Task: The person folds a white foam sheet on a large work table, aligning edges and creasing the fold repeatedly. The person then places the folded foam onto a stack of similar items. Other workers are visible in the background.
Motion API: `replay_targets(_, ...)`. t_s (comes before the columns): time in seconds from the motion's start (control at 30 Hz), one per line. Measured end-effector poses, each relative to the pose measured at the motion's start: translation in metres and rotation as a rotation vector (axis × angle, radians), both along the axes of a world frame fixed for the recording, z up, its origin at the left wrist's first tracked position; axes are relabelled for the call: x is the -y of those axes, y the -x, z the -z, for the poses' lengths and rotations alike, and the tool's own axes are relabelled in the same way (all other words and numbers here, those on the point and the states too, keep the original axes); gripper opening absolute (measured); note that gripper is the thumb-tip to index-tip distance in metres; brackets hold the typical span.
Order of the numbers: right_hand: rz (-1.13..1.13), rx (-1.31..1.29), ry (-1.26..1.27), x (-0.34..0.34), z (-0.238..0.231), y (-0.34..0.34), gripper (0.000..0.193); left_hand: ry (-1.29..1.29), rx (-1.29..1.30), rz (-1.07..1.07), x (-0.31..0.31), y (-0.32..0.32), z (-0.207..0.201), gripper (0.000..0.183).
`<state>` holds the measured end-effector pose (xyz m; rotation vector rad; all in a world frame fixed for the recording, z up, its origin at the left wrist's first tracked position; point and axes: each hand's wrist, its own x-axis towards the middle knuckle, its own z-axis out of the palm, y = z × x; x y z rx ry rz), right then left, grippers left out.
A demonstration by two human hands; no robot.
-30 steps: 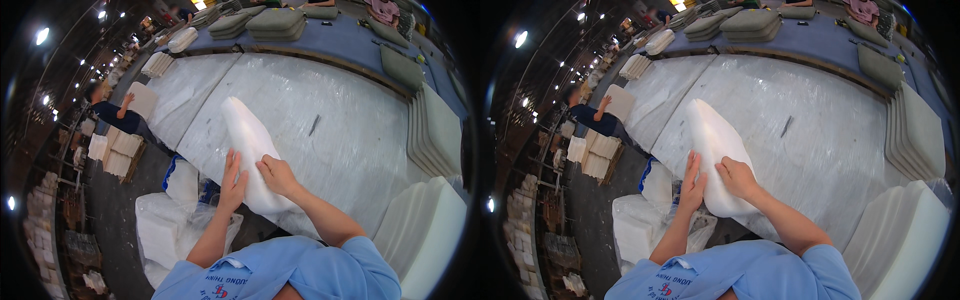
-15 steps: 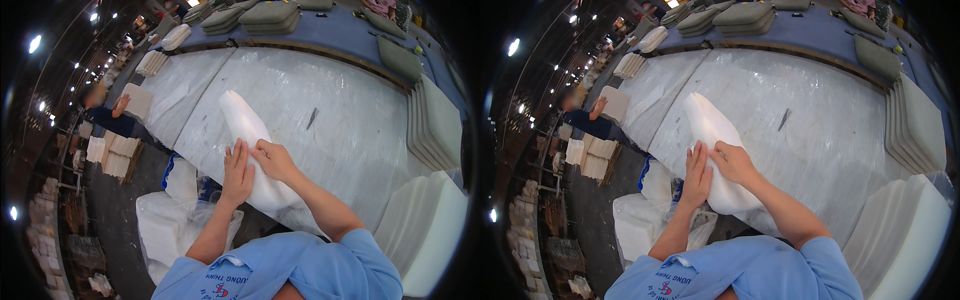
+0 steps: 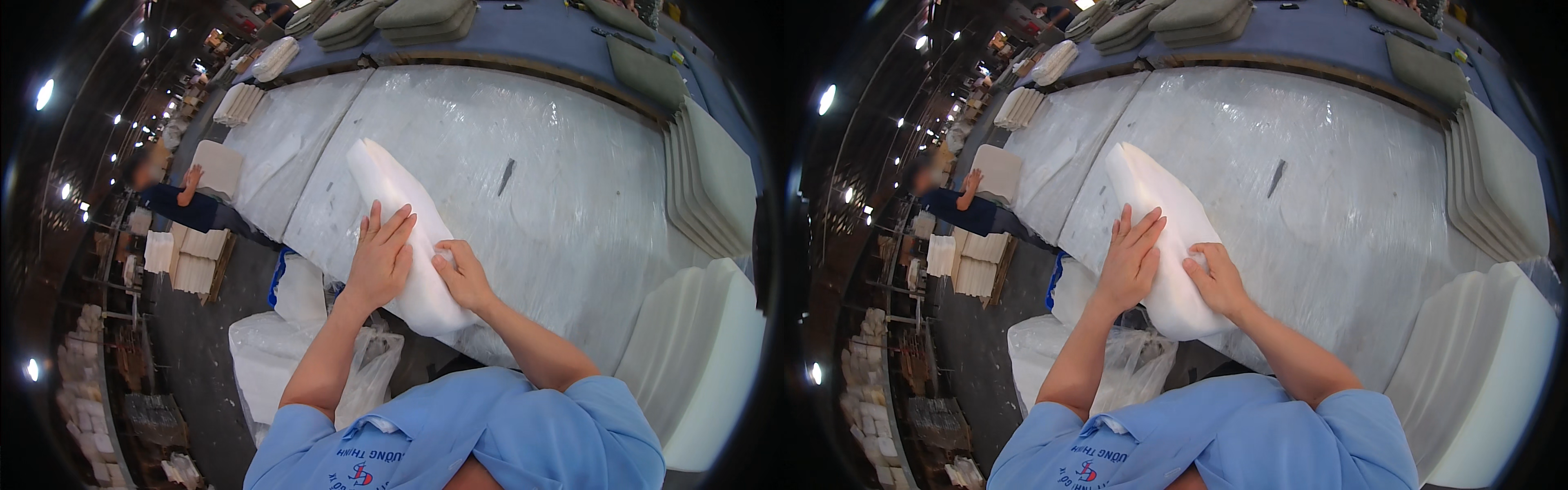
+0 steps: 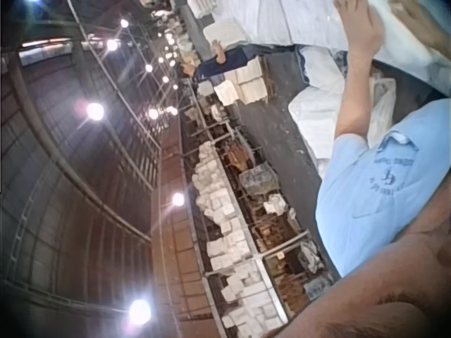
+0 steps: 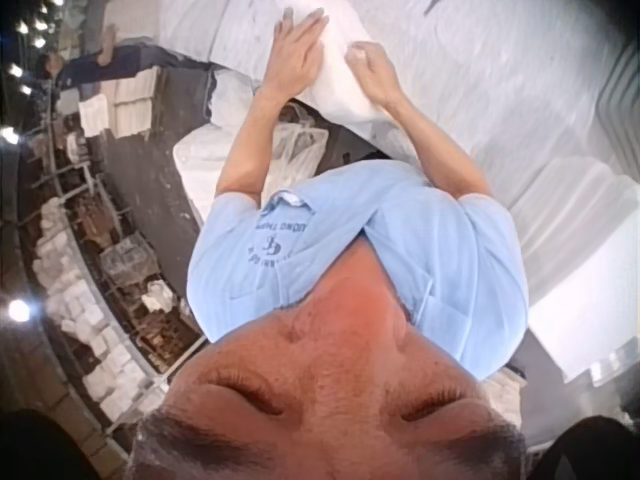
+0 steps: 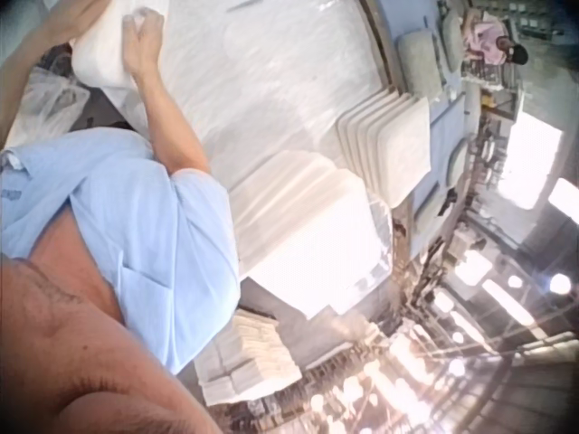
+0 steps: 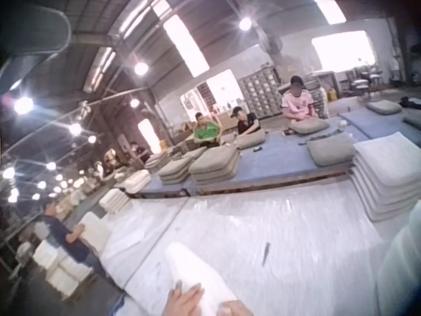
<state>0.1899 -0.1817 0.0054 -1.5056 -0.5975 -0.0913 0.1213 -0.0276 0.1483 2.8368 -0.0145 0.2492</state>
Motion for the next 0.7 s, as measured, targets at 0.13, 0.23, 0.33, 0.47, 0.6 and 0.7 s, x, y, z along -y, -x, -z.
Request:
replay_targets(0.13, -0.210, -0.413, 0.214, 0.026, -0.005, 0.001, 0.023, 0.018, -0.016, -0.020, 0.002, -0.007, 0.006, 0.042)
replay_targets(0.23, -0.287, -0.417, 0.130, 0.043, -0.015, -0.006, 0.021, -0.009, -0.019, -0.048, 0.002, -0.010, 0.008, 0.038)
replay_targets(0.33, -0.475, -0.210, 0.163, 0.065, -0.034, 0.004, 0.022, -0.009, -0.007, -0.071, 0.001, -0.005, 0.013, 0.036)
replay_targets(0.47, -0.474, 0.076, 0.353, 0.049, -0.046, 0.018, 0.029, 0.002, 0.022, -0.089, 0.005, -0.006, 0.014, 0.034)
replay_targets(0.6, -0.339, -0.119, 0.487, 0.039, -0.003, -0.010, 0.032, 0.028, 0.024, -0.074, 0.008, -0.012, 0.015, 0.032)
replay_targets(0.7, -0.409, -0.229, 0.439, 0.037, -0.040, -0.017, 0.036, 0.069, 0.043, -0.112, 0.001, -0.006, 0.020, 0.035)
